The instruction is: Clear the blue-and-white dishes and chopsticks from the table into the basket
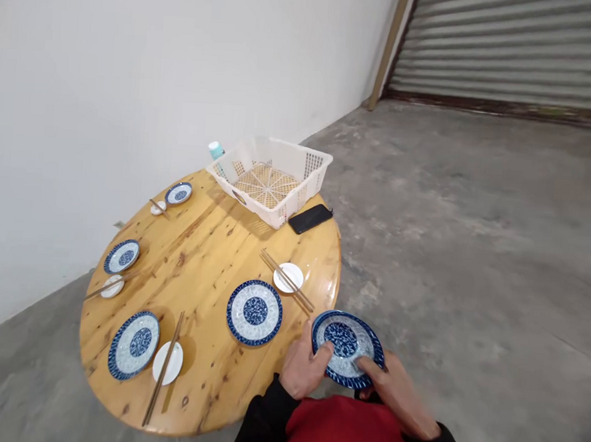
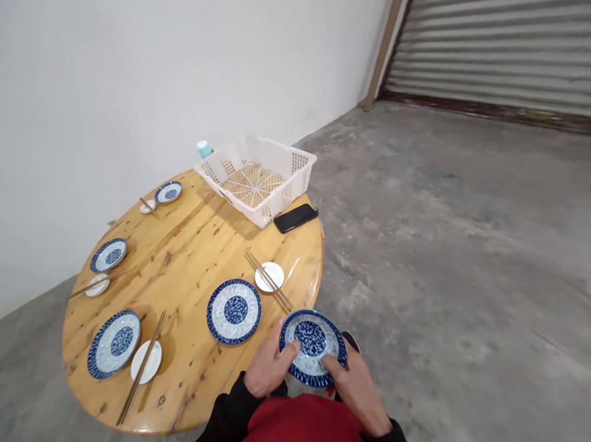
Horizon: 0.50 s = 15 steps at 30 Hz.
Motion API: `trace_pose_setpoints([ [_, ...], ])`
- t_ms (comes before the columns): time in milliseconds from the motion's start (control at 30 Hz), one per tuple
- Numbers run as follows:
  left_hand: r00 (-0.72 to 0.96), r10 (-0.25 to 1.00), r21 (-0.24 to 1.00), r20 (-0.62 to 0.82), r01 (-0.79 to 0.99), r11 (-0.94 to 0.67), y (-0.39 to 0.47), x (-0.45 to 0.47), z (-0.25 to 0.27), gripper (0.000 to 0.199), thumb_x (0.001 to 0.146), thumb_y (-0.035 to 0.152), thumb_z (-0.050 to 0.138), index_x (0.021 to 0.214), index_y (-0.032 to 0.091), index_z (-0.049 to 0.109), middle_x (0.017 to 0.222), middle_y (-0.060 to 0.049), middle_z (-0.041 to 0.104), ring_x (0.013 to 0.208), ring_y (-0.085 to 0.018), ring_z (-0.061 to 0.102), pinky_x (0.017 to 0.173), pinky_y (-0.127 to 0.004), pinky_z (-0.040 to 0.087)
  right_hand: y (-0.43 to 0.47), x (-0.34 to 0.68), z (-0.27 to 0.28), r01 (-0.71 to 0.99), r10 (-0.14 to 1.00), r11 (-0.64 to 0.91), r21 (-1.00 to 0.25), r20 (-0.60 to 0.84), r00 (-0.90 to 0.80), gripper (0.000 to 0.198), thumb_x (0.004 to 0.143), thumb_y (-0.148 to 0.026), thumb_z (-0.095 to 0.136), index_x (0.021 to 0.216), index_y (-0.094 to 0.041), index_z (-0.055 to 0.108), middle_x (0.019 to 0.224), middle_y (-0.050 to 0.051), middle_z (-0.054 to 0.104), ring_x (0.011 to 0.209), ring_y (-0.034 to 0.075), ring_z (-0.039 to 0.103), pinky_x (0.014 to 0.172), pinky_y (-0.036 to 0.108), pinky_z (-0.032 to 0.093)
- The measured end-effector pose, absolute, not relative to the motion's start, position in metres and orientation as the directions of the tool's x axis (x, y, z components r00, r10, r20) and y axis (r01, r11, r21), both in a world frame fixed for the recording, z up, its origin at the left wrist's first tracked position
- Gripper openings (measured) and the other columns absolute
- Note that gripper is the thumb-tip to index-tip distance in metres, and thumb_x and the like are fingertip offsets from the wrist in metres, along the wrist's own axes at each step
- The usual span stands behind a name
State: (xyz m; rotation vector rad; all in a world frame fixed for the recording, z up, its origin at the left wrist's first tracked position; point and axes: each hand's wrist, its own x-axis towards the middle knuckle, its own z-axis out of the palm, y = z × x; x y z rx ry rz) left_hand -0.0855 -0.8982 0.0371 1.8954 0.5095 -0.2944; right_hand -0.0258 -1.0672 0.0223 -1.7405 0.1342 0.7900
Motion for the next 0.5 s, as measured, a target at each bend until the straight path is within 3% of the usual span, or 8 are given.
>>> trace_pose_setpoints([
  [200,0.87,0.296,0.833,-0.394,0.474,-0.284,-0.967,-0.01,0.044,0.06,0.092,0.046,0.05,0.145,0.017,0.056,0.12,-0.014,0.075,0.112,-0.033,0.069,0.107,-0.044,0.05,-1.136,0.06,0.02,-0.385,0.386,-0.393,-0.835,-0.53,0.755,0.031,0.066,-0.053,0.055,0.08,-0.025,0.054,0.064,0.003,0.065,0.049,0.022,0.06,0.047,0.036,0.052],
  [367,0.829,0.384,0.831,-0.406,0.51,-0.222,-1.015,0.044,0.059,0.068,0.092,0.05,0.05,0.151,0.015,0.05,0.099,-0.01,0.076,0.094,-0.032,0.071,0.098,-0.046,0.053,-1.172,0.143,0.037,-0.293,0.499,-0.443,-0.847,-0.505,0.704,0.03,0.065,-0.052,0.056,0.079,-0.025,0.055,0.064,0.005,0.065,0.051,0.024,0.06,0.045,0.036,0.051],
  [500,0.783,0.509,0.851,-0.358,0.498,-0.167,-1.016,0.07,0.079,0.067,0.091,0.051,0.054,0.147,0.016,0.053,0.108,-0.012,0.075,0.103,-0.032,0.069,0.103,-0.046,0.051,-1.155,0.198,0.052,-0.219,0.634,-0.454,-0.864,-0.485,0.602,0.031,0.066,-0.052,0.058,0.081,-0.024,0.057,0.067,0.007,0.067,0.054,0.025,0.061,0.044,0.036,0.051],
])
